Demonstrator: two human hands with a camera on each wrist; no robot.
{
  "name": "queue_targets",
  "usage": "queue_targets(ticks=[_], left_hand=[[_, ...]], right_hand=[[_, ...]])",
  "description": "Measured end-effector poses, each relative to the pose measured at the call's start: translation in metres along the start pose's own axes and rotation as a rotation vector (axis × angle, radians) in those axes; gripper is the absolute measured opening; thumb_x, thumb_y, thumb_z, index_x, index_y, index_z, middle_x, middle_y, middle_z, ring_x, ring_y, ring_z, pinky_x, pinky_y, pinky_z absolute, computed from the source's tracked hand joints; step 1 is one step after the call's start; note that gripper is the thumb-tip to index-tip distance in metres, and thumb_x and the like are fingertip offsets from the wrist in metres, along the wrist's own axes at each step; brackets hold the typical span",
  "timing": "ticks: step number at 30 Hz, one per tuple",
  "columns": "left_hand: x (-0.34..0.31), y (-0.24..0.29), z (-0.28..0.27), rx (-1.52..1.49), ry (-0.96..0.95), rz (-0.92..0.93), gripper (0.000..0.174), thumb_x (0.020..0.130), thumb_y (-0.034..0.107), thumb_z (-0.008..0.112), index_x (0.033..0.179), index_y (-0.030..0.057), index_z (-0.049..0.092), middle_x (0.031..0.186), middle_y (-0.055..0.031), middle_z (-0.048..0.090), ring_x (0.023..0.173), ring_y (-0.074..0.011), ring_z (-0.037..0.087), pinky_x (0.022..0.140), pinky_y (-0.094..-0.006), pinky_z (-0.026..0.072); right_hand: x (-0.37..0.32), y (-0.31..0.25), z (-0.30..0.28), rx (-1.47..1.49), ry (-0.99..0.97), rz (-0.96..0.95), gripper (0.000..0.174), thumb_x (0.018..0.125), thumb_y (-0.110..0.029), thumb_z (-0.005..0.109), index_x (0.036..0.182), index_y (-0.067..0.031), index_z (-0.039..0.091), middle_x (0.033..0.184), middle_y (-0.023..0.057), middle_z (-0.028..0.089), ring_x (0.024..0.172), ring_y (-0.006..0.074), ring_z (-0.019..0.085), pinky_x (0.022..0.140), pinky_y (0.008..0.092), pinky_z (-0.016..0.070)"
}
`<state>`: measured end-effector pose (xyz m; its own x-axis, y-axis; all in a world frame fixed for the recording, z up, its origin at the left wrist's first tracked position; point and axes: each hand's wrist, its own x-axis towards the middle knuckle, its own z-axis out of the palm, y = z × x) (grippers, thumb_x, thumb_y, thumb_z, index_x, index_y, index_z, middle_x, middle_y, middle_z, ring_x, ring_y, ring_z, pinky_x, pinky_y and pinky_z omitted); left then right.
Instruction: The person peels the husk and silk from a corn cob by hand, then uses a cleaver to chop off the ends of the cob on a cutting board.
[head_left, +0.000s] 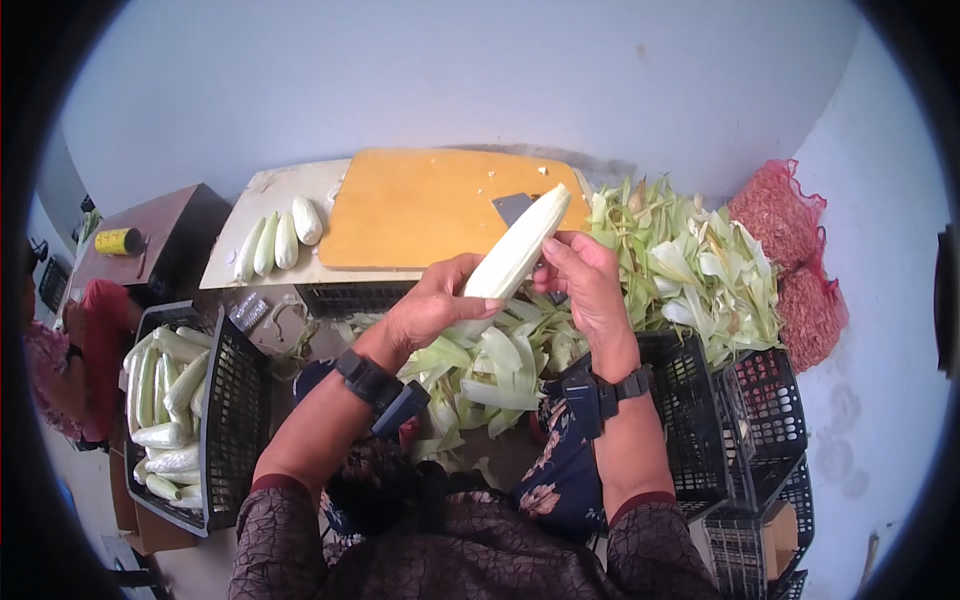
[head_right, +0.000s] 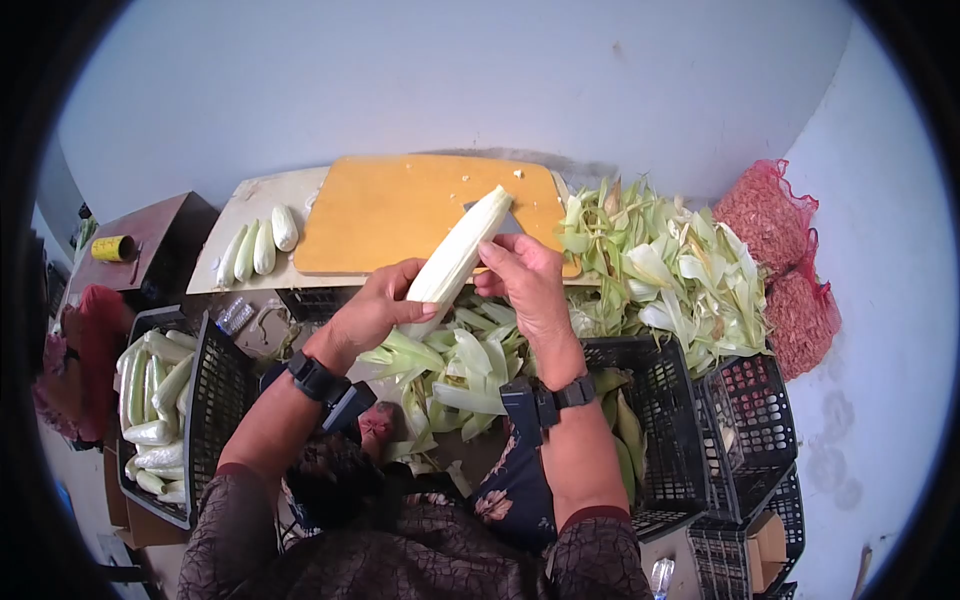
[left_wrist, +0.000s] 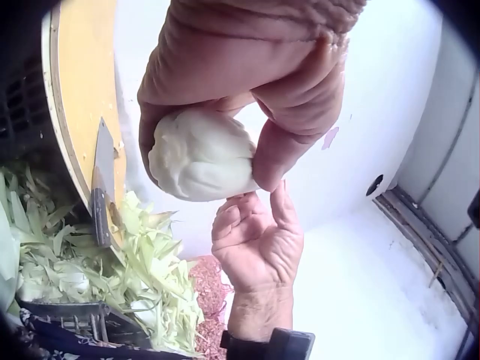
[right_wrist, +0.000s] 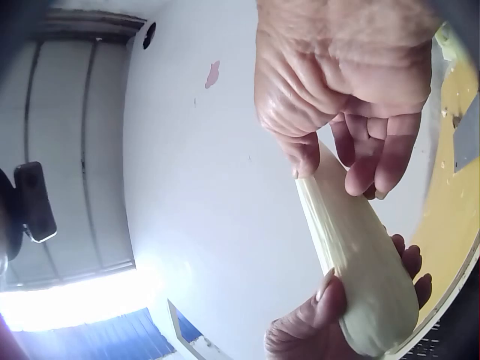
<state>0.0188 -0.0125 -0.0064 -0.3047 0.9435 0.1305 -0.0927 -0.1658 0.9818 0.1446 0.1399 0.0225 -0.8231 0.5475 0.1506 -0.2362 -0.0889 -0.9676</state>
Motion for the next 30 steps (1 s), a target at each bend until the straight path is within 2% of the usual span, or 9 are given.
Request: queue_targets(ticks=[3, 5, 8, 12, 18, 21, 23, 30], left_hand=[[0.003, -0.014, -0.005, 0.016, 0.094, 0.019, 0.047, 0.069, 0.006, 0.067, 0.11, -0.0047, 0.047, 0.095, -0.0085, 0.056, 0.088, -0.0142, 0.054, 0.078, -0.0265, 0.0442], [0.006, -0.02, -0.009, -0.047, 0.121, 0.001, 0.047, 0.066, 0.004, 0.069, 0.107, -0.0041, 0.048, 0.094, -0.0081, 0.055, 0.086, -0.0141, 0.054, 0.076, -0.0256, 0.0447], [0.01, -0.025, -0.016, 0.117, 0.183, 0.042, 0.05, 0.061, 0.006, 0.073, 0.103, -0.0033, 0.049, 0.094, -0.0096, 0.056, 0.086, -0.0163, 0.054, 0.077, -0.0277, 0.045], [0.011, -0.023, -0.02, 0.178, 0.229, 0.057, 0.05, 0.062, 0.008, 0.074, 0.104, -0.0027, 0.048, 0.095, -0.0109, 0.057, 0.087, -0.0184, 0.055, 0.078, -0.0298, 0.045], [0.011, -0.027, -0.021, 0.436, 0.334, 0.093, 0.054, 0.059, 0.014, 0.077, 0.104, -0.0028, 0.05, 0.094, -0.0151, 0.059, 0.089, -0.023, 0.058, 0.079, -0.0324, 0.0455], [0.008, -0.023, -0.018, 0.56, 0.395, 0.077, 0.055, 0.058, 0.012, 0.078, 0.104, -0.0015, 0.05, 0.095, -0.0146, 0.059, 0.089, -0.023, 0.057, 0.079, -0.0319, 0.0459], [0.007, -0.022, -0.02, 0.696, 0.445, 0.074, 0.057, 0.057, 0.015, 0.078, 0.103, -0.0018, 0.051, 0.096, -0.0169, 0.059, 0.09, -0.0262, 0.058, 0.08, -0.0336, 0.0457], [0.005, -0.016, -0.022, 0.73, 0.482, 0.057, 0.053, 0.056, 0.018, 0.076, 0.099, -0.0048, 0.055, 0.094, -0.0208, 0.06, 0.089, -0.0308, 0.059, 0.078, -0.0359, 0.0467]], right_hand=[[0.001, 0.006, 0.008, -0.083, 0.017, 0.04, 0.029, 0.083, -0.02, 0.061, 0.098, 0.0046, 0.057, 0.082, 0.0065, 0.061, 0.064, 0.0089, 0.057, 0.054, 0.0221, 0.0488], [0.002, 0.009, 0.012, -0.242, 0.019, 0.075, 0.028, 0.083, -0.019, 0.06, 0.096, 0.0049, 0.057, 0.079, 0.0073, 0.062, 0.061, 0.009, 0.057, 0.053, 0.0216, 0.0487], [0.008, 0.012, 0.018, -0.248, 0.04, 0.091, 0.025, 0.083, -0.017, 0.059, 0.094, 0.0053, 0.058, 0.077, 0.0091, 0.063, 0.059, 0.0091, 0.057, 0.053, 0.0213, 0.0489], [0.013, 0.012, 0.022, -0.225, 0.036, 0.143, 0.023, 0.083, -0.014, 0.057, 0.094, 0.0058, 0.058, 0.079, 0.0113, 0.063, 0.058, 0.0093, 0.057, 0.051, 0.0212, 0.0488], [0.019, 0.019, 0.025, -0.318, 0.061, 0.199, 0.021, 0.081, -0.011, 0.052, 0.091, 0.0066, 0.058, 0.078, 0.0126, 0.064, 0.054, 0.0098, 0.056, 0.048, 0.0219, 0.0487], [0.022, 0.02, 0.027, -0.368, 0.085, 0.267, 0.02, 0.079, -0.01, 0.05, 0.087, 0.0068, 0.058, 0.074, 0.0127, 0.063, 0.052, 0.01, 0.056, 0.045, 0.0221, 0.0477], [0.026, 0.021, 0.03, -0.453, 0.094, 0.321, 0.018, 0.078, -0.009, 0.049, 0.081, 0.0061, 0.058, 0.069, 0.0134, 0.063, 0.049, 0.0104, 0.055, 0.041, 0.0221, 0.0459], [0.032, 0.022, 0.034, -0.425, 0.1, 0.366, 0.015, 0.076, -0.008, 0.05, 0.075, 0.0045, 0.057, 0.062, 0.013, 0.06, 0.043, 0.0109, 0.052, 0.039, 0.0217, 0.0447]])
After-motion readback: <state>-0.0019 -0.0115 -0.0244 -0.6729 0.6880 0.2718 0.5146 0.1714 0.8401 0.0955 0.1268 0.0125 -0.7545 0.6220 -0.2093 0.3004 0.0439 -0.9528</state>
